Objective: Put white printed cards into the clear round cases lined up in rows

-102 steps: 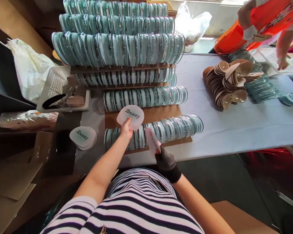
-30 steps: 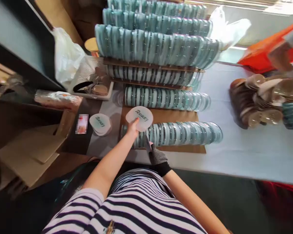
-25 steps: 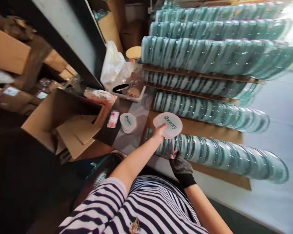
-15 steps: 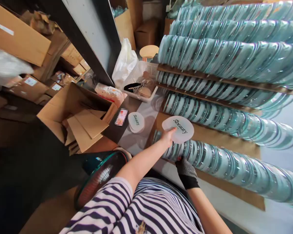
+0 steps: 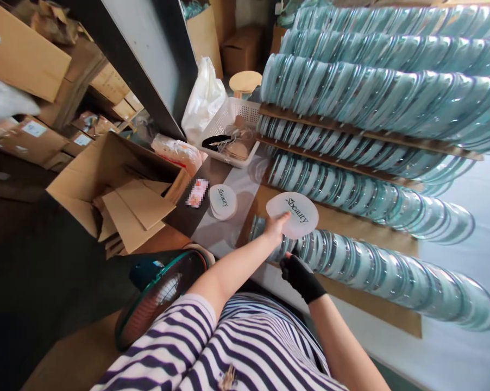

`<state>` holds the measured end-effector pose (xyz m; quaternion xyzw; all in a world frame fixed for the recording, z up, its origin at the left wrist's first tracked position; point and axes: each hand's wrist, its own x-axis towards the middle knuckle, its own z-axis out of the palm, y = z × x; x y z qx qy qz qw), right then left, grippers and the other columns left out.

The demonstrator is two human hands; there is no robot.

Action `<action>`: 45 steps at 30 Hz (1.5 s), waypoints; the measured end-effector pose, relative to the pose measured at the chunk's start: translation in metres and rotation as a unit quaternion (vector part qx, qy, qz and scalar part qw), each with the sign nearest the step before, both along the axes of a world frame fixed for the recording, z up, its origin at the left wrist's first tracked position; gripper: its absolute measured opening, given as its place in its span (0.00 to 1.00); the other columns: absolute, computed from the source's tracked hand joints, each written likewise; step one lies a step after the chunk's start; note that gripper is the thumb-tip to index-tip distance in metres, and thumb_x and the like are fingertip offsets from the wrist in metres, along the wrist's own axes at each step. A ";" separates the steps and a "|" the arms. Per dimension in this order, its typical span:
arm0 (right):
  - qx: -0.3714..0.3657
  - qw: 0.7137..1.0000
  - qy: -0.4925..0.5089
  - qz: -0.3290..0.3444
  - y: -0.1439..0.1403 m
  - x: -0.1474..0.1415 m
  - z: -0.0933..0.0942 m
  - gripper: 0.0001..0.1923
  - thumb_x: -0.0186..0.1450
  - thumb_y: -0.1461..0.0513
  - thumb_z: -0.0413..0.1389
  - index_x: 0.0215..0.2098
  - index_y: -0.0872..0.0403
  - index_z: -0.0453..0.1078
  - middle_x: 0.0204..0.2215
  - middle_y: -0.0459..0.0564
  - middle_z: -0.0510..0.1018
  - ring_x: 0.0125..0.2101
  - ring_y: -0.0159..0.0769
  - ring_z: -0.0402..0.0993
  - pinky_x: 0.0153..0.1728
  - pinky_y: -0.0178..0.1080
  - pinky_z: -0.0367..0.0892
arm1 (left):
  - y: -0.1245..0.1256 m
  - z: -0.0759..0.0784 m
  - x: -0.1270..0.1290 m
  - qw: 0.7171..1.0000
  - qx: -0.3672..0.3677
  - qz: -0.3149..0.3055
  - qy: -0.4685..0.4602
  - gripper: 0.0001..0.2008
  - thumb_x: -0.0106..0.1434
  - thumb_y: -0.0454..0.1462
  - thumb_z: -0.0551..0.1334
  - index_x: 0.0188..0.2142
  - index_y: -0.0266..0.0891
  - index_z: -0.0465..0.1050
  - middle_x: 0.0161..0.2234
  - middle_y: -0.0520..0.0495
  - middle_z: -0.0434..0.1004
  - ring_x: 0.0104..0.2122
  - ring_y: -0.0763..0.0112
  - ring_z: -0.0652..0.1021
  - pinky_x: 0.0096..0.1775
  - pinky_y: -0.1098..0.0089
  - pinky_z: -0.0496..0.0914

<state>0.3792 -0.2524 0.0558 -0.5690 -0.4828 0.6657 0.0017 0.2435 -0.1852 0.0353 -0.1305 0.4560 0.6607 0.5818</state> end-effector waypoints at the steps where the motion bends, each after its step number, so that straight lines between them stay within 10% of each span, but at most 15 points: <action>1: -0.053 0.999 -0.006 -0.008 0.005 0.002 0.002 0.18 0.70 0.49 0.40 0.33 0.52 0.61 0.22 0.50 0.73 0.18 0.33 0.68 0.20 0.35 0.66 | 0.000 0.000 0.001 1.000 0.001 0.003 0.008 0.24 0.41 0.37 0.77 0.38 0.32 0.78 0.43 0.35 0.82 0.50 0.48 0.78 0.56 0.51 0.67; 6: -0.150 0.988 -0.019 0.023 0.025 0.006 0.029 0.12 0.67 0.52 0.51 0.37 0.53 0.61 0.20 0.47 0.75 0.17 0.33 0.70 0.19 0.34 0.66 | 0.003 -0.001 0.002 0.999 -0.018 0.024 0.040 0.23 0.44 0.35 0.77 0.40 0.34 0.77 0.46 0.38 0.81 0.52 0.53 0.77 0.56 0.54 0.68; 11: 0.016 0.997 -0.002 -0.069 0.013 -0.012 0.047 0.18 0.72 0.56 0.36 0.32 0.52 0.62 0.22 0.44 0.72 0.22 0.28 0.70 0.27 0.32 0.68 | 0.004 -0.005 0.006 0.997 -0.024 0.031 0.071 0.22 0.47 0.35 0.76 0.42 0.36 0.76 0.47 0.40 0.81 0.51 0.56 0.78 0.55 0.55 0.70; 16: 0.109 0.989 -0.095 -0.027 0.031 0.004 0.061 0.09 0.65 0.57 0.53 0.30 0.53 0.70 0.19 0.44 0.71 0.25 0.35 0.73 0.30 0.36 0.68 | -0.007 -0.001 0.012 0.991 -0.019 0.003 0.130 0.21 0.48 0.34 0.76 0.42 0.37 0.77 0.45 0.43 0.82 0.50 0.58 0.79 0.57 0.56 0.69; 21: 0.339 0.923 -0.175 -0.048 0.076 0.019 0.084 0.21 0.66 0.57 0.48 0.55 0.54 0.68 0.49 0.57 0.77 0.49 0.41 0.73 0.51 0.45 0.68 | -0.023 0.018 0.013 0.988 0.006 -0.036 0.153 0.20 0.47 0.35 0.76 0.40 0.36 0.78 0.41 0.41 0.83 0.49 0.57 0.79 0.57 0.55 0.68; 26: 0.494 0.855 -0.151 0.054 0.054 -0.006 0.088 0.29 0.62 0.60 0.52 0.61 0.60 0.63 0.61 0.64 0.67 0.62 0.49 0.60 0.59 0.53 0.61 | -0.035 0.036 0.006 0.984 -0.010 -0.051 0.169 0.22 0.48 0.37 0.75 0.44 0.38 0.77 0.41 0.42 0.83 0.48 0.54 0.79 0.54 0.54 0.70; 32: 0.347 0.930 -0.123 -0.008 0.040 -0.020 0.068 0.19 0.65 0.57 0.47 0.46 0.56 0.74 0.37 0.56 0.82 0.38 0.42 0.77 0.40 0.42 0.73 | -0.039 0.046 0.003 0.991 0.007 -0.042 0.124 0.22 0.46 0.36 0.76 0.42 0.37 0.77 0.39 0.42 0.83 0.48 0.52 0.79 0.53 0.55 0.71; 36: 0.397 0.888 -0.224 -0.064 0.022 0.009 0.071 0.25 0.67 0.53 0.43 0.47 0.60 0.75 0.33 0.59 0.82 0.36 0.45 0.78 0.37 0.42 0.72 | -0.027 0.040 -0.023 0.995 -0.004 0.026 0.098 0.20 0.50 0.36 0.74 0.43 0.38 0.76 0.44 0.42 0.82 0.49 0.55 0.79 0.53 0.56 0.72; 45: 0.226 0.885 -0.290 0.284 -0.072 0.005 0.068 0.32 0.65 0.60 0.49 0.68 0.49 0.57 0.35 0.54 0.83 0.33 0.45 0.80 0.32 0.38 0.69 | -0.013 0.009 -0.063 0.996 -0.060 0.048 0.042 0.19 0.55 0.33 0.71 0.47 0.40 0.74 0.50 0.43 0.79 0.52 0.60 0.78 0.55 0.55 0.71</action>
